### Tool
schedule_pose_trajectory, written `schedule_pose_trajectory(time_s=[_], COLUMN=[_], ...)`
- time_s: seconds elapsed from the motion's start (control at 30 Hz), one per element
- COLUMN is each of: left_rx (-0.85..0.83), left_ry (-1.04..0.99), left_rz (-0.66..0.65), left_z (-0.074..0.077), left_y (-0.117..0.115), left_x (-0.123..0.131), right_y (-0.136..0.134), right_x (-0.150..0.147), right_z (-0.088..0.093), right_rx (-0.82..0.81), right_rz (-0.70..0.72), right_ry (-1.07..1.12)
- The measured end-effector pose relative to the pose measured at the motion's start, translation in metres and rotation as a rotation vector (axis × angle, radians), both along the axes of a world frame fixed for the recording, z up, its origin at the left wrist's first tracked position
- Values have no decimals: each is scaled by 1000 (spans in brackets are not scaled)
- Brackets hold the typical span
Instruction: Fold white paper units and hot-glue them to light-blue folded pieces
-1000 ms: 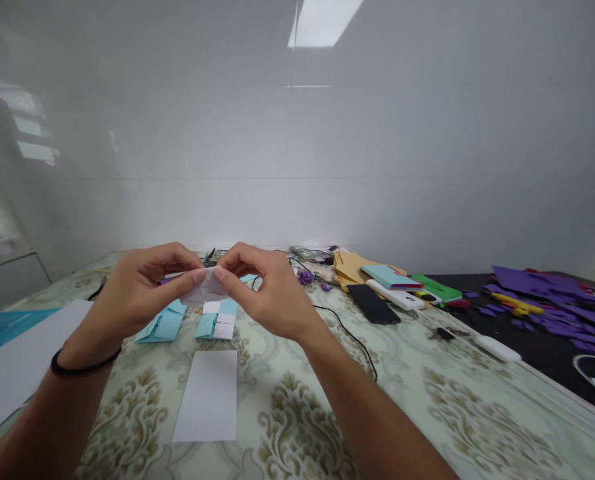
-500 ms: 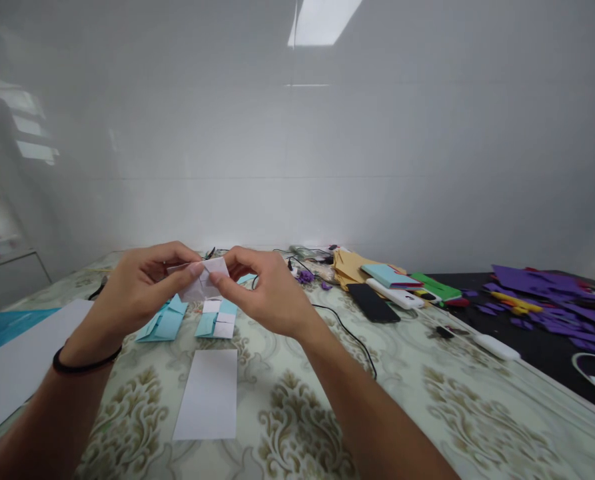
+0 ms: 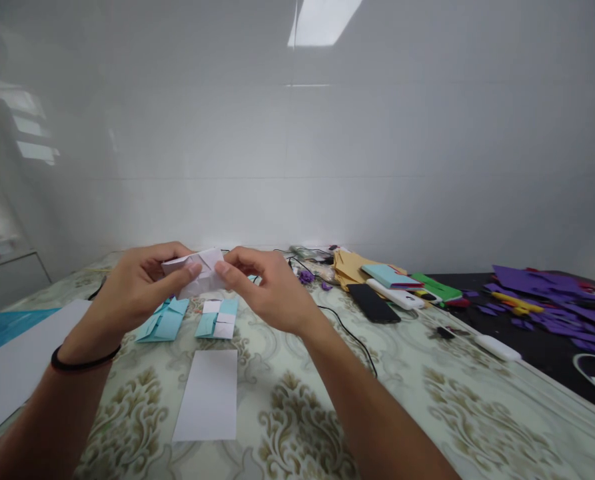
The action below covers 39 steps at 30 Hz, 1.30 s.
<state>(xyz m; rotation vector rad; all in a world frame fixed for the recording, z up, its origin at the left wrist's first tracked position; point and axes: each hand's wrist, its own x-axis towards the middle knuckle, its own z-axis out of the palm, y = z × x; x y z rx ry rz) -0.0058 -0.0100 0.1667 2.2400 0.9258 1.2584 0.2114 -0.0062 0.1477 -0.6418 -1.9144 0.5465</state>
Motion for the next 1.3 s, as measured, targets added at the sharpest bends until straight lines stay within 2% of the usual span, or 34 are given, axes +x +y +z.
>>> schedule_pose_trajectory(time_s=[0.23,0.4,0.63,0.9,1.0,1.1,1.2,1.3], left_rx=[29,25,22,-37,-47,-41,-42,-48], left_ry=[-115,-152,-142,-165,-169,-158,-132,-72], left_rz=[12,27,57,-15,-21,-23,-29,-31], left_z=[1,2,1,-1,-2,-2,-2,-3], left_y=[0,-1,2,1,2,3,5,6], left_x=[1,1,0,-1,-1,-1,-2,-4], right_y=[1,3,9,22,24,21,14,12], right_x=[-2,3,20,23,22,23,22,20], right_z=[1,0,2,-2,-2,0,3,3], right_rx=[-202,-145,-155,-84,-102,-180,-254,-253], right_rz=[78,57,164,58,76,111,116,125], right_ry=[-163,-66,115,161,168,70,-129,-225])
